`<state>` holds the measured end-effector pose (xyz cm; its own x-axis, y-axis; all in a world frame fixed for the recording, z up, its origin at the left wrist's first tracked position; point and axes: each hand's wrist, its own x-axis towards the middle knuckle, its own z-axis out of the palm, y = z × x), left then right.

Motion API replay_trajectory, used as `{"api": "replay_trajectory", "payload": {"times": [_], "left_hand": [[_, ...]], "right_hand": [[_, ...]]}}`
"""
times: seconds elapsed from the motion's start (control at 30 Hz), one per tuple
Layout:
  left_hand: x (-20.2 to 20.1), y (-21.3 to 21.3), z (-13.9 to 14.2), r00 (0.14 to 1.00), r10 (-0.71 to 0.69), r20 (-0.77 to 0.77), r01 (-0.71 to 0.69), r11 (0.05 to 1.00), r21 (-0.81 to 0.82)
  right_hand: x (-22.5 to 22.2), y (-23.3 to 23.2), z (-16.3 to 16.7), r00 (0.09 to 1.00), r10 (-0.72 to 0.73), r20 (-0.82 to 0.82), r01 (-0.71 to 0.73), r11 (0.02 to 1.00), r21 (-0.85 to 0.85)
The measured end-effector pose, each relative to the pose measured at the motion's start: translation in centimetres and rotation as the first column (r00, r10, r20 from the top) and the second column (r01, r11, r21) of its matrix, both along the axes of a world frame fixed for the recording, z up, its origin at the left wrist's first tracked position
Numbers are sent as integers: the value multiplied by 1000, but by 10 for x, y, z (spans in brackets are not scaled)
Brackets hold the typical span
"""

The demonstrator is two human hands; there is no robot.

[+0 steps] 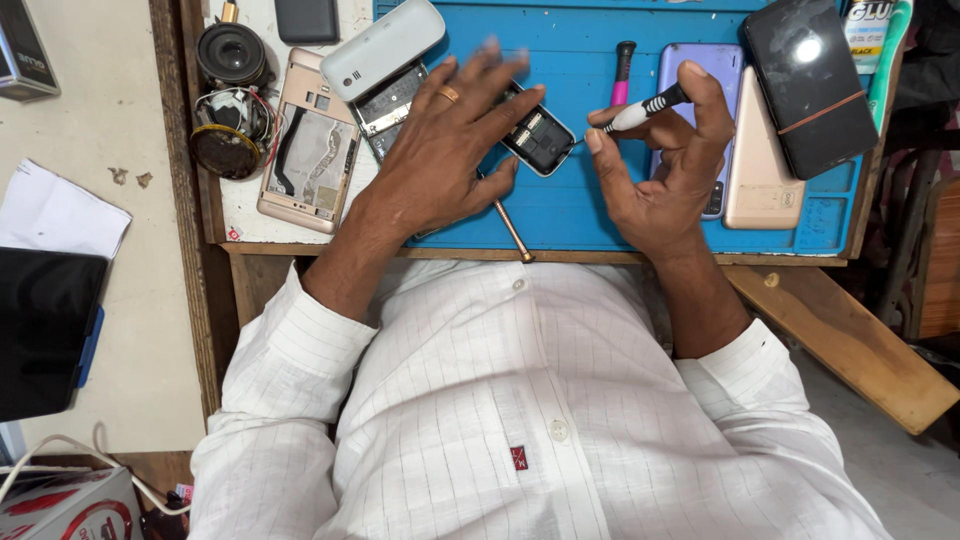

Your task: The person uses a screwdriver to work on the internal components of a small mobile phone, then sets it aside. The person then picks up a gold smartphone, rotates it to inspect the edges and back, and uses a small tool to probe the top edge near the earpiece.

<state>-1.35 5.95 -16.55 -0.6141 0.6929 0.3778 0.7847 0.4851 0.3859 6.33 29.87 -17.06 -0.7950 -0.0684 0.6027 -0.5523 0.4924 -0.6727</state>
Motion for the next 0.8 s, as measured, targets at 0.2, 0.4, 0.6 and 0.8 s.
{"api": "replay_trajectory", "payload": {"times": [0.2, 0.4, 0.6, 0.8], "left_hand": [[3, 0, -4, 992, -2, 129, 1, 1000, 7], [2, 3, -2, 994, -1, 113, 0, 1000, 6], [1, 6, -2, 994, -7, 107, 7, 1000, 6], [1, 6, -3, 994, -9, 113, 10, 1000, -14]], "right_hand": [[-1, 1, 4, 999, -37, -2, 37, 999, 17], [-3, 16, 1, 999, -19, 33, 20, 999, -27], [5, 23, -3, 998, 14, 65, -11, 999, -44], [4, 22, -6, 999, 35, 17, -35, 999, -9]]}}
